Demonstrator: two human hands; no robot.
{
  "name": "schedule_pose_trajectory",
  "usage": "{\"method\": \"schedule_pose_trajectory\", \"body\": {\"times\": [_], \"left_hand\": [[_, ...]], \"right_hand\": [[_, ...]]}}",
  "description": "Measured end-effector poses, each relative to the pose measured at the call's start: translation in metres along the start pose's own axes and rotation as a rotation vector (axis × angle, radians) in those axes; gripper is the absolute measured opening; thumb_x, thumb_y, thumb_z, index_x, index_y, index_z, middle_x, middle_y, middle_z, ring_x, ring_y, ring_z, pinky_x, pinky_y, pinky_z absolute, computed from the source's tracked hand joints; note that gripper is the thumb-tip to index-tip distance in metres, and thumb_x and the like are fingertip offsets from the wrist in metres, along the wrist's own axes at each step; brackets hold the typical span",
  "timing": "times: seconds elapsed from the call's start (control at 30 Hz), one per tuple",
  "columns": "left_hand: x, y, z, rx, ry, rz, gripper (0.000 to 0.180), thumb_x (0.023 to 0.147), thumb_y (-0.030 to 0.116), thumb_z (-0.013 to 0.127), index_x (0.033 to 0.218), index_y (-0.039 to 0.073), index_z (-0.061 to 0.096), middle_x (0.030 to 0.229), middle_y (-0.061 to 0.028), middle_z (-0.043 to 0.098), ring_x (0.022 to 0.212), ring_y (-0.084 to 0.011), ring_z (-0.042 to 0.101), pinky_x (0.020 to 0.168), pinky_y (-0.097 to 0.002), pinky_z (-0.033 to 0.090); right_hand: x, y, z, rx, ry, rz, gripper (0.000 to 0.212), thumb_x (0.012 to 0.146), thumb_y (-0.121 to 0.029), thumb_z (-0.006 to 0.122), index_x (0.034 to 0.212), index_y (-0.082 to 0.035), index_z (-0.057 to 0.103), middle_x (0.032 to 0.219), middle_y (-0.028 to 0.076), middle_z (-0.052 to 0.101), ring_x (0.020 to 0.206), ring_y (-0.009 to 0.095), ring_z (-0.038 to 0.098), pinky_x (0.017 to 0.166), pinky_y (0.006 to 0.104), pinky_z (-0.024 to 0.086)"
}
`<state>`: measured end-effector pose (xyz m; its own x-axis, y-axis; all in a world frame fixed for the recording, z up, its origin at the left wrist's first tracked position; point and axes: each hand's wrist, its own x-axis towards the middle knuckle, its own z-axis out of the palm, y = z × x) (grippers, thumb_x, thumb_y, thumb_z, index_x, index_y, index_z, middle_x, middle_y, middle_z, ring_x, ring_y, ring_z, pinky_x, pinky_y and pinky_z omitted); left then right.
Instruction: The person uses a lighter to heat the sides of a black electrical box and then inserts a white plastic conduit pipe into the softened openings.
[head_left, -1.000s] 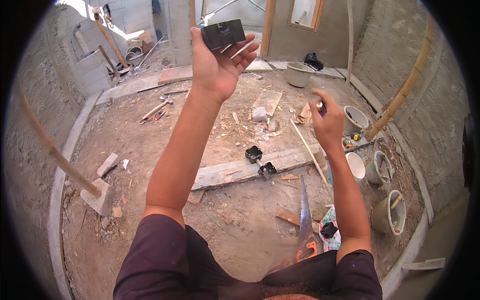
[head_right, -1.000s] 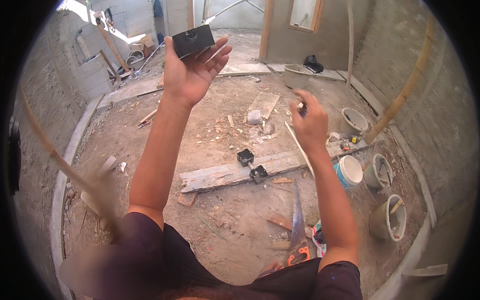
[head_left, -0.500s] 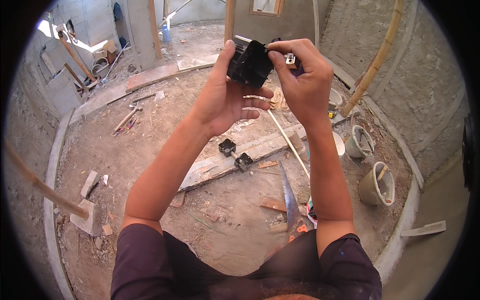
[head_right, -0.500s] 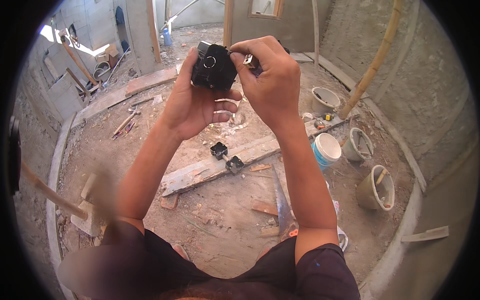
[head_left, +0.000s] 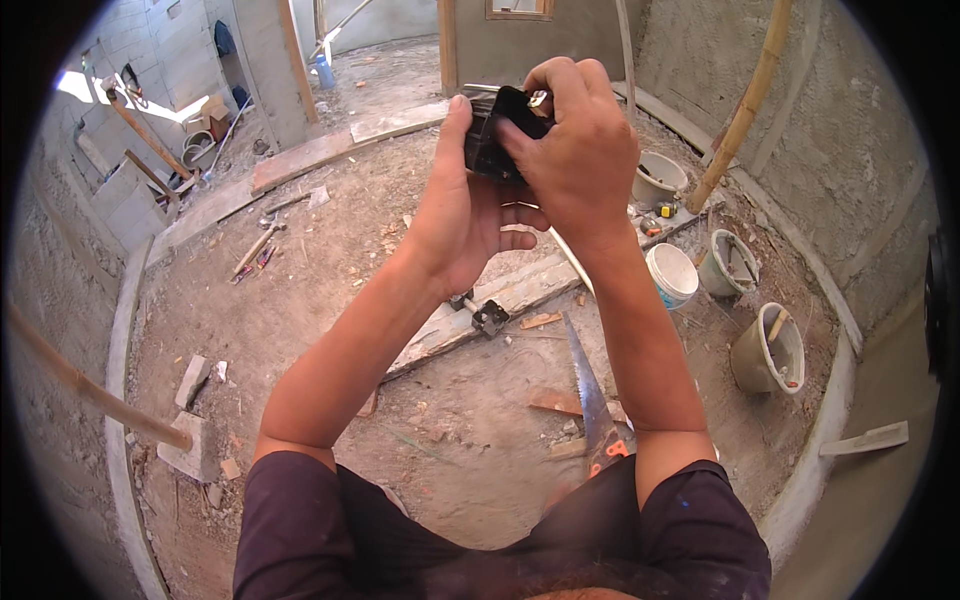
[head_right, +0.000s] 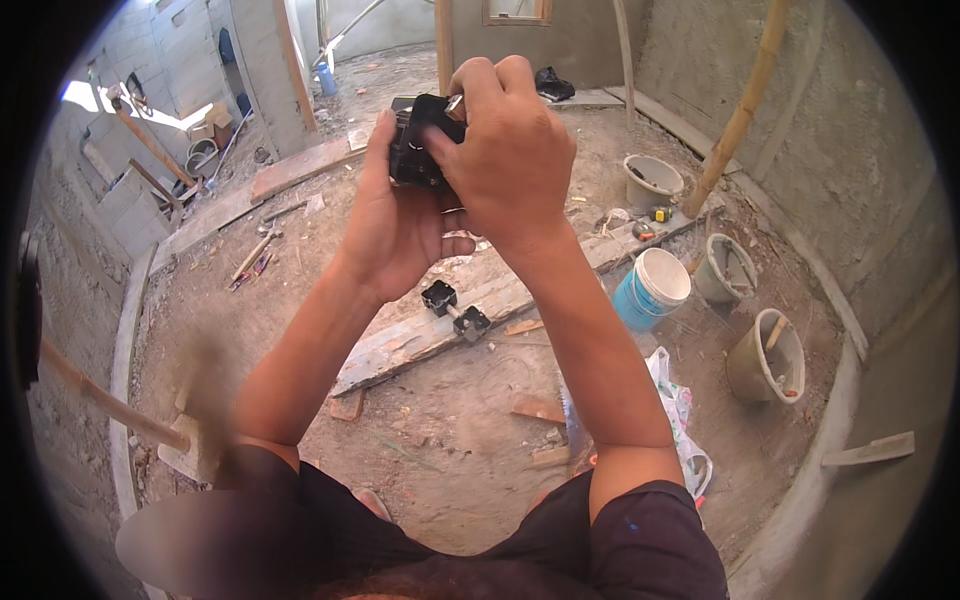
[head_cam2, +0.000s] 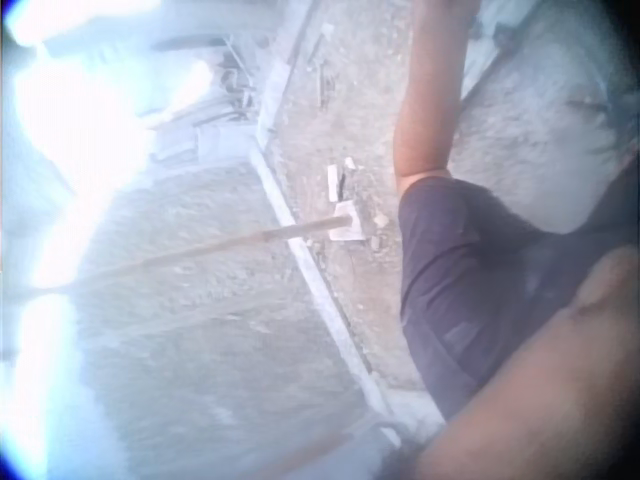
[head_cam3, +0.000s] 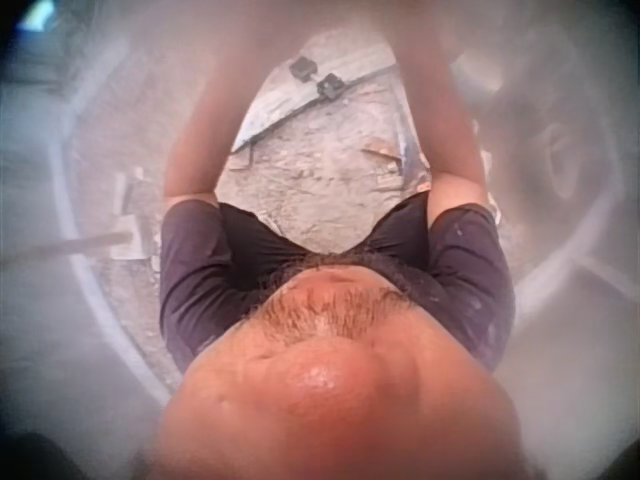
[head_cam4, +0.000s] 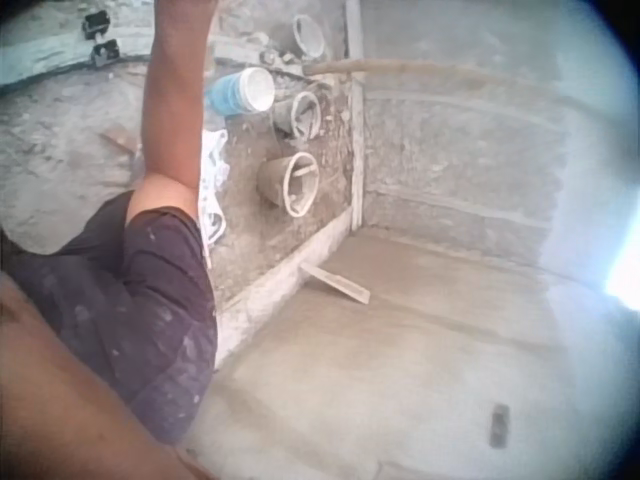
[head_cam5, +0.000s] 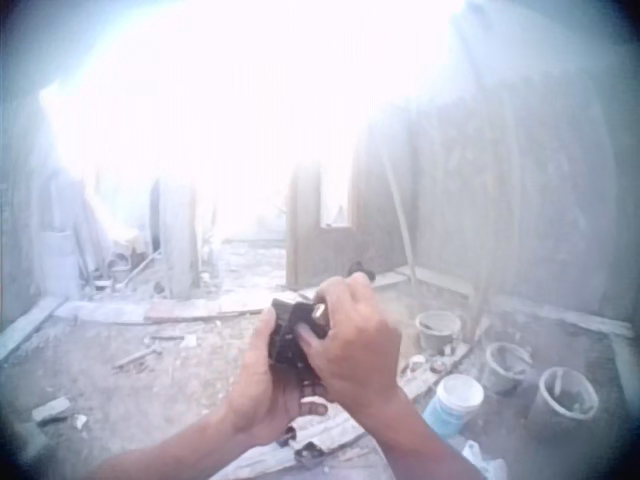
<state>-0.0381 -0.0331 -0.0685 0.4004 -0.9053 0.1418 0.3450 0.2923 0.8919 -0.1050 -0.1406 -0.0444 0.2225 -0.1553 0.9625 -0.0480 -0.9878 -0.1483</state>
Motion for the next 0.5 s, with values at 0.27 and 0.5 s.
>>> {"method": "schedule_pose_trajectory", "body": {"times": [0.27, 0.5], "left_hand": [[0.005, -0.001, -0.005, 0.032, 0.046, 0.024, 0.083, 0.088, 0.083, 0.023, 0.111, 0.013, 0.061, 0.091, -0.0031, 0.064, 0.069, -0.0151, 0.06, 0.061, -0.0298, 0.047], [0.01, -0.007, -0.015, 0.0, 0.045, 0.026, 0.08, 0.088, 0.082, 0.026, 0.105, 0.012, 0.061, 0.081, -0.0055, 0.063, 0.067, -0.0156, 0.06, 0.06, -0.0303, 0.048]], "right_hand": [[-0.004, 0.004, 0.006, 0.044, 0.001, -0.015, 0.023, 0.072, -0.016, 0.078, 0.087, -0.011, 0.06, 0.088, 0.005, 0.056, 0.07, 0.028, 0.065, 0.058, 0.0384, 0.052], [-0.006, 0.022, 0.008, 0.124, -0.013, -0.13, 0.02, 0.075, -0.012, 0.075, 0.092, -0.009, 0.063, 0.092, 0.006, 0.058, 0.074, 0.027, 0.067, 0.059, 0.0379, 0.053]]}}
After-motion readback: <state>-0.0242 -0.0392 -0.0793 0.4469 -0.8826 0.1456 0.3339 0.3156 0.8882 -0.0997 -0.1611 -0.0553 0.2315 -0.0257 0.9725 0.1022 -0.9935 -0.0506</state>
